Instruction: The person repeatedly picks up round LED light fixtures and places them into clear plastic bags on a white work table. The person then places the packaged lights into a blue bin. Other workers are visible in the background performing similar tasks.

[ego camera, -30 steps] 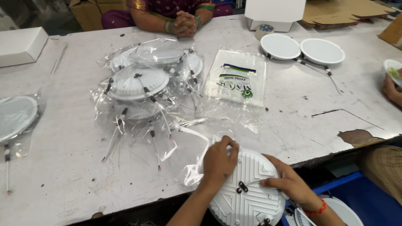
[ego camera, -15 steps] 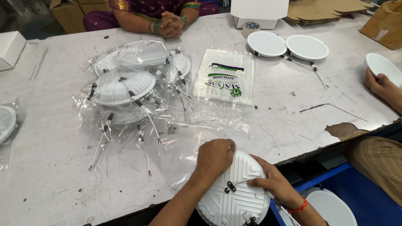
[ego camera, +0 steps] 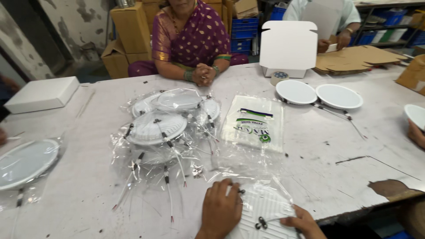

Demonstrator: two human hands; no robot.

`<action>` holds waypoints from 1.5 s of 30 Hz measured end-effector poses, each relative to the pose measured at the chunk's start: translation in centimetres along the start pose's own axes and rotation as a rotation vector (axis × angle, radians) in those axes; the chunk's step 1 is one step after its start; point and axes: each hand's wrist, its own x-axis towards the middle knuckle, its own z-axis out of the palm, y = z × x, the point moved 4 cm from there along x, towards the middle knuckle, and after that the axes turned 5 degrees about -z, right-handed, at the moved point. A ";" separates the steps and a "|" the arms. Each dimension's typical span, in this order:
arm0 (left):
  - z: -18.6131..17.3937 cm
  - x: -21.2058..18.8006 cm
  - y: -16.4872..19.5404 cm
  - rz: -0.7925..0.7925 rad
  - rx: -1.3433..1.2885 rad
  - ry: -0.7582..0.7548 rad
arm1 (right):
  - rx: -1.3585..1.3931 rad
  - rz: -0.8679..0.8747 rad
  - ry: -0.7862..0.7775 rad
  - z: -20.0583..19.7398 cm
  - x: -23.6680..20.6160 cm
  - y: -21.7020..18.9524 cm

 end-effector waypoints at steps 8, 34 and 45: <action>-0.6 -3.5 -5.5 -0.272 -0.030 0.008 | -0.231 0.071 0.044 -4.3 8.4 1.1; -2.4 1.4 8.0 0.048 -0.143 0.073 | 0.206 -0.631 0.027 11.0 -9.2 -4.3; 1.2 1.5 9.8 0.180 -0.365 -0.244 | 0.113 -0.694 0.000 12.0 -8.0 -3.5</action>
